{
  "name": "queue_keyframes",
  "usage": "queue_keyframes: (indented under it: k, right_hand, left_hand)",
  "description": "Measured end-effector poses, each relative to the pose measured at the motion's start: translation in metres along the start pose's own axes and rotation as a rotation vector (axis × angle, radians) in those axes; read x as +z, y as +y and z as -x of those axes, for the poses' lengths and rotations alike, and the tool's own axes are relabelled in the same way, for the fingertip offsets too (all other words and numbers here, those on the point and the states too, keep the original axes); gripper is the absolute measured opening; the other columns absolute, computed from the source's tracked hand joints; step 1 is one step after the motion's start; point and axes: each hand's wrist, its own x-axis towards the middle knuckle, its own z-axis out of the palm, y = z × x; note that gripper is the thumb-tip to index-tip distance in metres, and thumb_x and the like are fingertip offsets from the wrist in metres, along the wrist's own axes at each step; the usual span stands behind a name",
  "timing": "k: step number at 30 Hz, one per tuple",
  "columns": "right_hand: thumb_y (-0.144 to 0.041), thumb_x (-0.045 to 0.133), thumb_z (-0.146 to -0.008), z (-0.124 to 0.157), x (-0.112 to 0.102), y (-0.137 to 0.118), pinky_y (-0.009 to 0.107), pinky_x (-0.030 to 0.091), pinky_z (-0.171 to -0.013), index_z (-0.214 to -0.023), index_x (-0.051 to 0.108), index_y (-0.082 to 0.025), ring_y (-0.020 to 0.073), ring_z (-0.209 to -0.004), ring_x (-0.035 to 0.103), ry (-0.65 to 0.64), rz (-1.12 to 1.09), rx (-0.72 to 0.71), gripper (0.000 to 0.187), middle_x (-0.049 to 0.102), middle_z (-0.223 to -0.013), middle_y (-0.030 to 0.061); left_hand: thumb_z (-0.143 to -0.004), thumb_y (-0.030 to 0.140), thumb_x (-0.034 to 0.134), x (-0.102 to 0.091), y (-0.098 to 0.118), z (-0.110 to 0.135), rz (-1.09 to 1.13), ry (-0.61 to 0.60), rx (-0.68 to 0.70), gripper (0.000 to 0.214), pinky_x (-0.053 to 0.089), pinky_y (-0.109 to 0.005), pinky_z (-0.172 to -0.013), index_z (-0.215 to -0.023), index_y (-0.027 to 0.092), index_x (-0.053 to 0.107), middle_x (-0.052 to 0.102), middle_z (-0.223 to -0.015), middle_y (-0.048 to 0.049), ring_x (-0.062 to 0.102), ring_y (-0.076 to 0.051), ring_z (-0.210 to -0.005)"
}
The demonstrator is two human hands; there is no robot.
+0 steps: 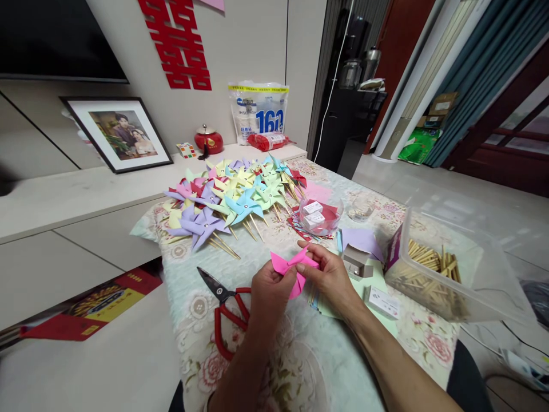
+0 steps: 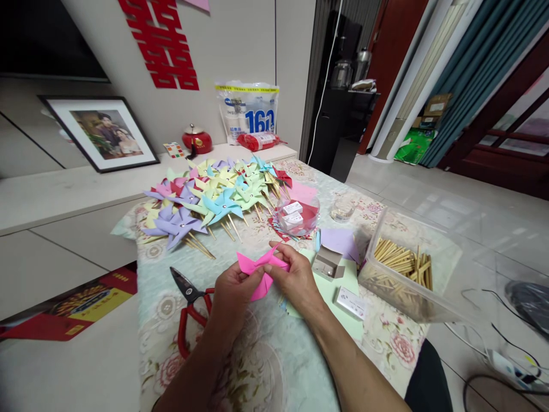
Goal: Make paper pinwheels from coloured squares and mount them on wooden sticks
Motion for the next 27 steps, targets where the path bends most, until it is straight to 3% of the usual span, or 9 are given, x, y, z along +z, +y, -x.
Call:
queue_keyframes:
  k: [4,13,27]
  right_hand:
    - [-0.026,0.08,-0.068,0.001,0.0,-0.004,0.032,0.052,-0.077,-0.108,0.07,-0.021,0.0196,-0.084,0.067,0.001,0.017,-0.001,0.042,0.074,-0.093,0.0017]
    - [-0.026,0.079,-0.069,0.002,0.003,-0.01,0.027,0.049,-0.072,-0.102,0.07,-0.02,0.0162,-0.076,0.065,-0.044,-0.086,-0.006,0.035,0.073,-0.083,-0.0003]
    - [-0.022,0.076,-0.071,0.003,-0.007,-0.012,0.025,0.043,-0.072,-0.104,0.064,-0.018,0.0132,-0.075,0.061,-0.154,-0.002,0.034,0.035,0.069,-0.084,-0.0016]
  left_hand:
    - [-0.064,0.032,0.078,0.002,0.002,0.001,0.041,-0.006,-0.021,0.024,0.038,-0.02,-0.05,-0.077,0.013,0.07,0.064,-0.056,0.0023,0.052,-0.01,-0.049]
    - [-0.06,0.026,0.082,0.008,0.004,0.003,0.243,-0.069,-0.062,0.031,0.049,-0.024,-0.062,-0.086,0.013,0.074,0.072,-0.064,-0.0013,0.064,-0.015,-0.059]
    - [-0.056,0.032,0.087,-0.003,0.004,0.0,0.19,-0.12,-0.136,0.034,0.046,-0.024,-0.059,-0.082,0.012,0.076,0.072,-0.065,-0.0022,0.061,-0.015,-0.057]
